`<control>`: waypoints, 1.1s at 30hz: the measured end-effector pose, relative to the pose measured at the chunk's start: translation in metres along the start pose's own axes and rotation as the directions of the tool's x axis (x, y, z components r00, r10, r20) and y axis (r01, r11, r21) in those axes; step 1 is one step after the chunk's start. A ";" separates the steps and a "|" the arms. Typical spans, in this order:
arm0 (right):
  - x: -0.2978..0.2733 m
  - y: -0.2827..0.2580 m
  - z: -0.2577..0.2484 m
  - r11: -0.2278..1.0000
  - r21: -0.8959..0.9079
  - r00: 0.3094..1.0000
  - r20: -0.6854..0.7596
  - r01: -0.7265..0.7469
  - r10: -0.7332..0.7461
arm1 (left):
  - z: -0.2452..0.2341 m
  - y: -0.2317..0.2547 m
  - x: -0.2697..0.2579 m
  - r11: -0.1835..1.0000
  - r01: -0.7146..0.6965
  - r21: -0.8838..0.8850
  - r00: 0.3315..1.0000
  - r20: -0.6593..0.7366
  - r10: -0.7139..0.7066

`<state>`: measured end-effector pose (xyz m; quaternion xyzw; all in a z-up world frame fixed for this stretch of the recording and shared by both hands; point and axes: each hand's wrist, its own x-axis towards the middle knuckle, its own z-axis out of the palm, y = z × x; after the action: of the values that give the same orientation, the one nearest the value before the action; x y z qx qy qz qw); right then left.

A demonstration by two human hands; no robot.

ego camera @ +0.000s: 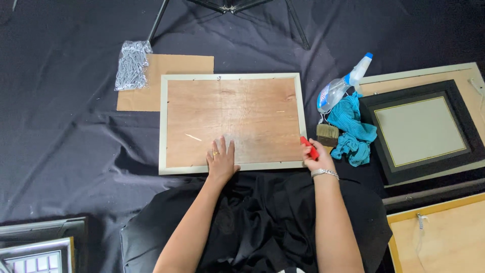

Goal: Cleaning glass and assembling a picture into a frame

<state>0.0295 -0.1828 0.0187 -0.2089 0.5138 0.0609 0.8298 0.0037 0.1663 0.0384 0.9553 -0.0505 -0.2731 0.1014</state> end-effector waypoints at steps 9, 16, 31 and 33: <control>-0.068 -0.010 0.035 0.967 0.198 0.987 0.017 -0.161 0.161 | 0.000 -0.002 0.001 1.000 -0.002 -0.010 1.000 0.007 0.002; -0.028 -0.011 -0.006 0.932 -0.341 0.991 0.095 0.126 -0.099 | 0.005 0.000 0.004 0.999 0.028 0.032 1.000 -0.003 -0.027; 0.050 -0.015 0.003 -0.469 -0.879 0.701 0.388 0.085 -0.599 | 0.009 -0.008 0.011 0.999 -0.011 0.045 0.987 -0.159 0.018; 0.049 -0.002 0.004 -0.519 -0.850 0.678 0.435 0.092 -0.592 | 0.008 -0.007 0.010 1.000 -0.017 0.022 0.985 -0.172 0.021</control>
<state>0.0565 -0.1880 -0.0221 -0.9513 0.2449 0.0951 0.1615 0.0083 0.1706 0.0252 0.9758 -0.0533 -0.1880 0.0984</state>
